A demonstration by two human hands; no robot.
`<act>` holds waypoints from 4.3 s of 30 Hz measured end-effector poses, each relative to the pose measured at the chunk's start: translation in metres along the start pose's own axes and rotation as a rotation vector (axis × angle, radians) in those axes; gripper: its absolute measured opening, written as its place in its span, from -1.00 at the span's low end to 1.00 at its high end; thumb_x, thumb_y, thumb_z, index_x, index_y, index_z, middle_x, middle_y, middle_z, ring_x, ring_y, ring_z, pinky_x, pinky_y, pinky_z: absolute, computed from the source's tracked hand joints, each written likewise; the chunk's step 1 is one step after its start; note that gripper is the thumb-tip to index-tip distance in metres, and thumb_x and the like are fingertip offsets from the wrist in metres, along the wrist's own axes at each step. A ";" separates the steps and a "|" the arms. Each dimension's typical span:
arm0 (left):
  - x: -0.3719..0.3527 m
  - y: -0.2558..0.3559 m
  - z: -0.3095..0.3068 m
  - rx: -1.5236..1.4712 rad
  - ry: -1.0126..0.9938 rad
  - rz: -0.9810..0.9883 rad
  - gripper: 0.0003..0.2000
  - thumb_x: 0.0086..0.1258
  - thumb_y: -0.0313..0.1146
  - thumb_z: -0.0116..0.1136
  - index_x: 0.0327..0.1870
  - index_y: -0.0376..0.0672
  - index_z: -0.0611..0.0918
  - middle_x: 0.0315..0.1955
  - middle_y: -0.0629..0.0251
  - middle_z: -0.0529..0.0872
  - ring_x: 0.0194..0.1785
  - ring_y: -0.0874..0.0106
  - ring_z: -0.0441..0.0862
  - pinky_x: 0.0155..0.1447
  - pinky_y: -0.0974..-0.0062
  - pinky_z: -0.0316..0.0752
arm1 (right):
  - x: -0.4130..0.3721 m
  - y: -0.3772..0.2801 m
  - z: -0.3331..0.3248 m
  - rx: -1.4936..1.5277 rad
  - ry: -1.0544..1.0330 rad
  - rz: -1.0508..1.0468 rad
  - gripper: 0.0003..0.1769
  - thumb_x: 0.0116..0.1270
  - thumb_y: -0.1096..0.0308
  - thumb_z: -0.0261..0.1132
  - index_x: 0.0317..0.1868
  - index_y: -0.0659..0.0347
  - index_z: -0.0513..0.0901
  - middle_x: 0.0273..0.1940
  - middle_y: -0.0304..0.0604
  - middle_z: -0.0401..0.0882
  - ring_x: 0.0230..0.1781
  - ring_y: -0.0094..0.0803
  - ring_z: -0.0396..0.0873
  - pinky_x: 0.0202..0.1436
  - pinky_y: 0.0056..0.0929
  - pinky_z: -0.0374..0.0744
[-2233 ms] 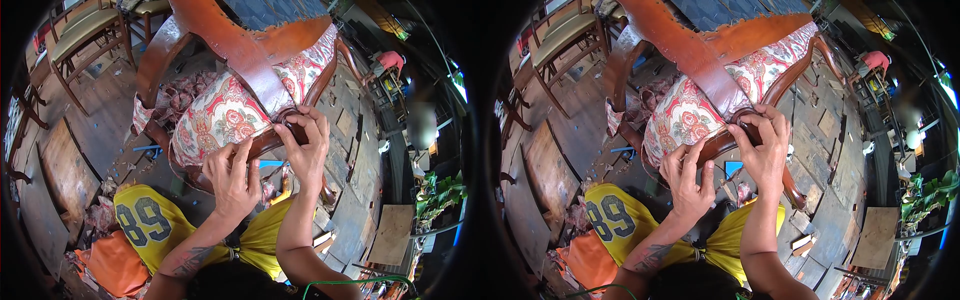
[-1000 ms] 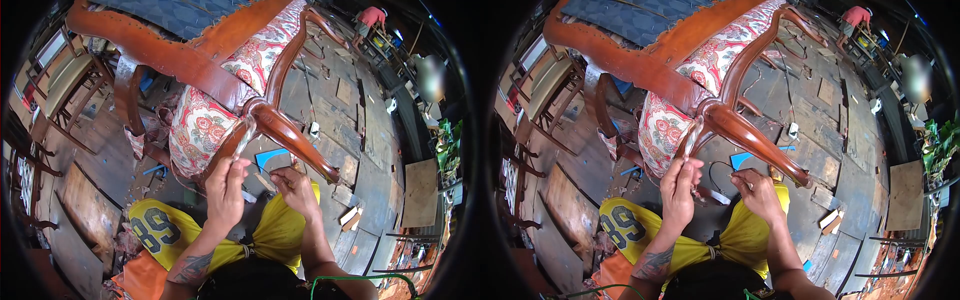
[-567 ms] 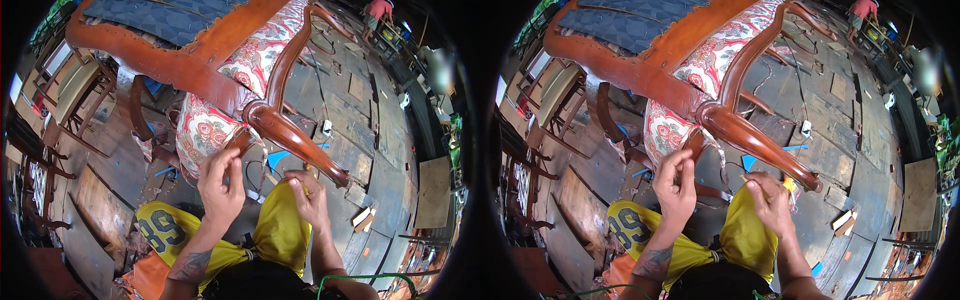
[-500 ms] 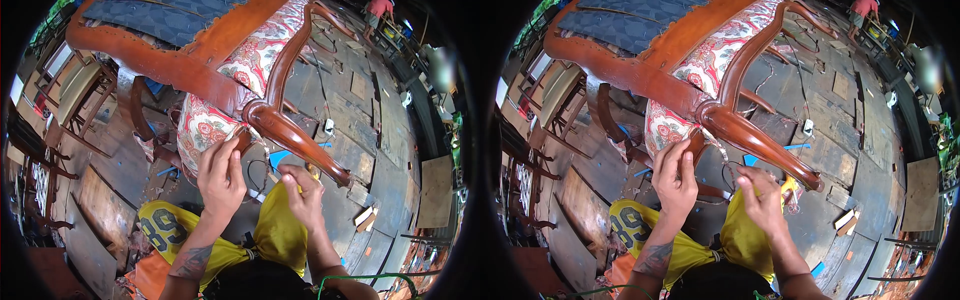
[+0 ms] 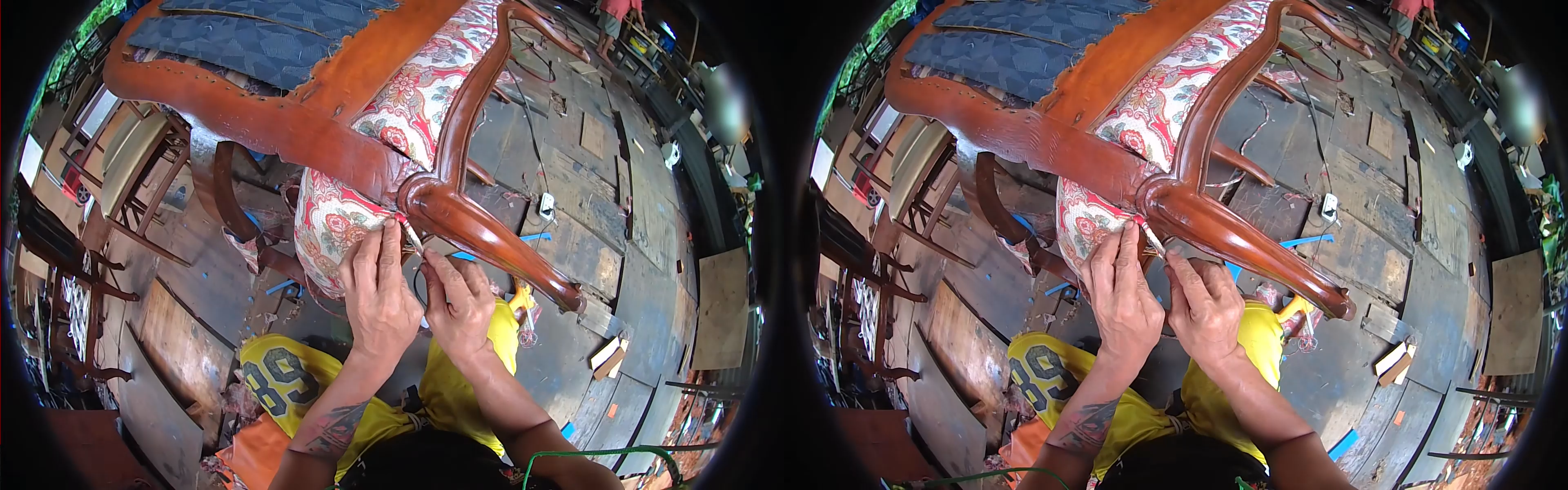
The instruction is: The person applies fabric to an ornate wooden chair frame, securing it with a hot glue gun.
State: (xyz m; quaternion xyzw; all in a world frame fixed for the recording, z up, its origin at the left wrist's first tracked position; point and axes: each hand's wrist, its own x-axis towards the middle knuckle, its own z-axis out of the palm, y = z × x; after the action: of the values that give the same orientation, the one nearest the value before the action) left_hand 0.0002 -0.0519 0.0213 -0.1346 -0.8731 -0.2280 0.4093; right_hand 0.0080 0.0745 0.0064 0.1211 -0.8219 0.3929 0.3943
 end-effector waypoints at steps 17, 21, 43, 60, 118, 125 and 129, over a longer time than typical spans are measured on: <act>-0.008 0.002 0.008 0.082 0.001 0.015 -0.54 0.63 -0.51 0.17 0.52 -0.35 0.64 0.36 -0.01 0.62 0.32 0.01 0.54 0.46 0.04 0.47 | -0.052 0.085 -0.073 -0.064 -0.329 0.428 -0.73 0.58 0.25 0.45 -0.11 0.34 0.88 -0.16 0.16 0.87 -0.13 0.18 0.80 0.07 0.03 0.72; -0.007 0.001 0.008 0.080 -0.015 0.014 -0.55 0.67 -0.49 0.16 0.53 -0.35 0.63 0.36 0.00 0.62 0.32 0.04 0.54 0.47 0.05 0.45 | -0.083 0.124 -0.093 -0.232 -0.439 0.533 -0.67 0.61 0.14 0.43 -0.16 0.28 0.87 -0.25 0.15 0.84 -0.24 0.18 0.77 -0.10 -0.01 0.68; -0.006 0.002 -0.001 0.275 -0.106 0.085 -0.48 0.68 -0.31 0.28 0.58 -0.30 0.59 0.35 -0.08 0.69 0.31 -0.04 0.60 0.44 0.00 0.46 | -0.367 0.412 -0.086 0.416 0.303 1.595 -0.68 0.55 0.15 0.43 0.18 0.08 0.66 -0.19 -0.34 0.70 -0.31 -0.42 0.70 -0.27 -0.34 0.71; 0.005 -0.003 -0.007 0.085 -0.067 0.074 -0.42 0.48 -0.46 0.41 0.53 -0.30 0.64 0.22 0.04 0.67 0.22 0.07 0.57 0.35 0.09 0.46 | -0.286 0.378 -0.097 1.222 0.403 1.219 -0.55 0.54 0.16 0.46 0.31 0.14 0.63 -0.06 -0.18 0.75 -0.12 -0.32 0.75 -0.11 -0.38 0.76; -0.008 0.048 -0.020 -1.429 -0.303 -0.395 -0.37 0.67 -0.26 0.32 0.58 -0.46 0.40 0.32 -0.18 0.66 0.18 -0.02 0.74 0.32 0.14 0.64 | 0.085 -0.022 -0.146 -0.103 -0.896 0.190 -0.38 0.31 0.11 0.71 0.26 0.28 0.77 0.15 0.03 0.84 0.06 0.01 0.87 0.21 -0.16 0.79; 0.004 0.065 -0.027 -1.741 -0.446 -0.430 0.21 0.18 0.27 0.73 0.63 -0.35 0.24 0.41 -0.06 0.41 0.56 -0.01 0.32 0.68 -0.05 0.15 | 0.082 -0.035 -0.123 -0.294 -0.712 -0.318 -0.41 0.33 0.31 0.62 0.33 0.32 0.73 0.15 0.05 0.84 0.07 0.01 0.87 0.17 -0.12 0.80; -0.001 0.074 -0.027 -1.650 -0.392 -0.400 0.29 0.12 0.18 0.79 0.68 -0.32 0.13 0.49 -0.04 0.29 0.65 0.01 0.23 0.70 -0.05 0.14 | 0.081 -0.045 -0.125 -0.277 -0.761 -0.129 -0.34 0.36 0.27 0.60 0.41 0.29 0.65 0.16 0.04 0.83 0.07 0.00 0.87 0.16 -0.10 0.80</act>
State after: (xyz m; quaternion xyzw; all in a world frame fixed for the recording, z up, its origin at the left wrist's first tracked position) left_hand 0.0497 -0.0018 0.0564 -0.2691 -0.4911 -0.8281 -0.0242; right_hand 0.0464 0.1460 0.1386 0.2550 -0.9449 0.1801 0.0988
